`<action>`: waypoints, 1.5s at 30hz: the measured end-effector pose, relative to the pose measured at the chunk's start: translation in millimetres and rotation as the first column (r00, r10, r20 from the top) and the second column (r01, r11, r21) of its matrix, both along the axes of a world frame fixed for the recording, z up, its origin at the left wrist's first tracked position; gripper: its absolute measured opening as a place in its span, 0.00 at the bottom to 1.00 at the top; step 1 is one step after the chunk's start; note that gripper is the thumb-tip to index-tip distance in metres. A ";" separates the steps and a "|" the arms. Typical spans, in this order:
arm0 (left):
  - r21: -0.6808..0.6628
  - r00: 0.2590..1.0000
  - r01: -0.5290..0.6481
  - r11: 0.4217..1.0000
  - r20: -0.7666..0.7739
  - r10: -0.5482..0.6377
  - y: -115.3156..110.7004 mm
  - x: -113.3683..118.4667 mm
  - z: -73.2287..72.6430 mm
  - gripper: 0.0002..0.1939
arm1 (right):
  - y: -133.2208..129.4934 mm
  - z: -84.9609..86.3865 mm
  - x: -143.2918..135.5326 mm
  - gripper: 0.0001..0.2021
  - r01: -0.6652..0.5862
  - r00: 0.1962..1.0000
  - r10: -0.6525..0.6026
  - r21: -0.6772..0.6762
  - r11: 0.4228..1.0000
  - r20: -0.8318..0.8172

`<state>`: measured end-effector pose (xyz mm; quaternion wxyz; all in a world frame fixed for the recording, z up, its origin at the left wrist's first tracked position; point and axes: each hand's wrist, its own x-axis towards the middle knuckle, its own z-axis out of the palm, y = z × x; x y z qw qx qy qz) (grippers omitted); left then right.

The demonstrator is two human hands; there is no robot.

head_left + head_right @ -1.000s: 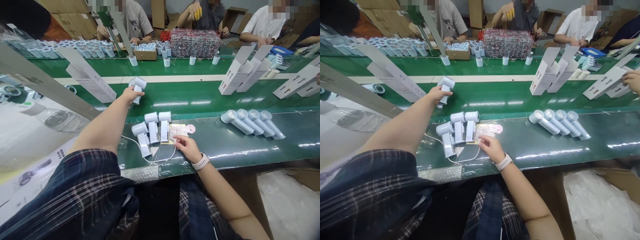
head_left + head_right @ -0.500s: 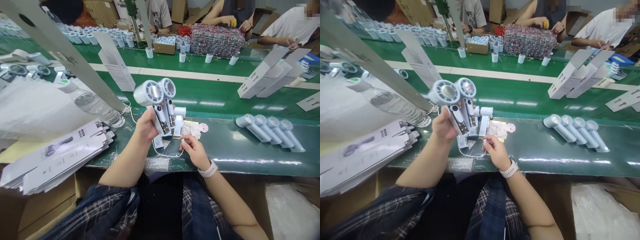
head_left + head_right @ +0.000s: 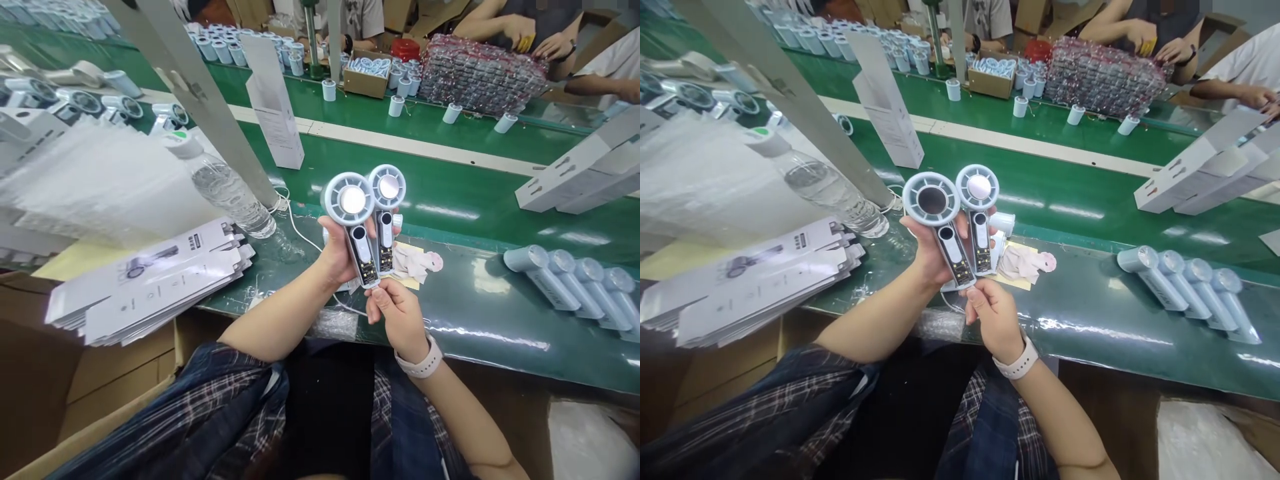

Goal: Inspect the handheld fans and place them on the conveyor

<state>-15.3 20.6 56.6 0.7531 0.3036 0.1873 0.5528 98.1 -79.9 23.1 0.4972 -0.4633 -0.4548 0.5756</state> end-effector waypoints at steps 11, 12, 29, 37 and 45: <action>-0.048 0.996 -0.045 0.998 0.071 0.049 -7.1 9.7 -1.4 0.42 | -4.5 2.0 3.8 0.14 0.035 0.955 -0.104 0.242 0.970 0.279; -0.060 0.996 -0.029 0.998 0.084 0.034 -7.9 10.2 -0.1 0.42 | -5.2 2.5 4.6 0.13 0.035 0.949 -0.115 0.266 0.963 0.293; 0.004 0.998 0.060 0.998 0.018 -0.061 -2.8 -3.8 -0.1 0.45 | -5.7 6.5 7.9 0.20 0.089 0.971 -0.118 0.140 0.986 0.209; 0.139 1.000 -0.021 0.990 -0.017 0.024 -8.4 5.5 -1.4 0.44 | -11.7 1.7 0.7 0.25 0.201 0.978 -0.204 0.052 0.978 0.050; 0.146 0.996 0.091 0.985 -0.022 -0.088 -7.1 0.4 -1.2 0.43 | -4.8 2.8 20.2 0.23 -0.015 0.996 0.015 -0.001 1.000 0.084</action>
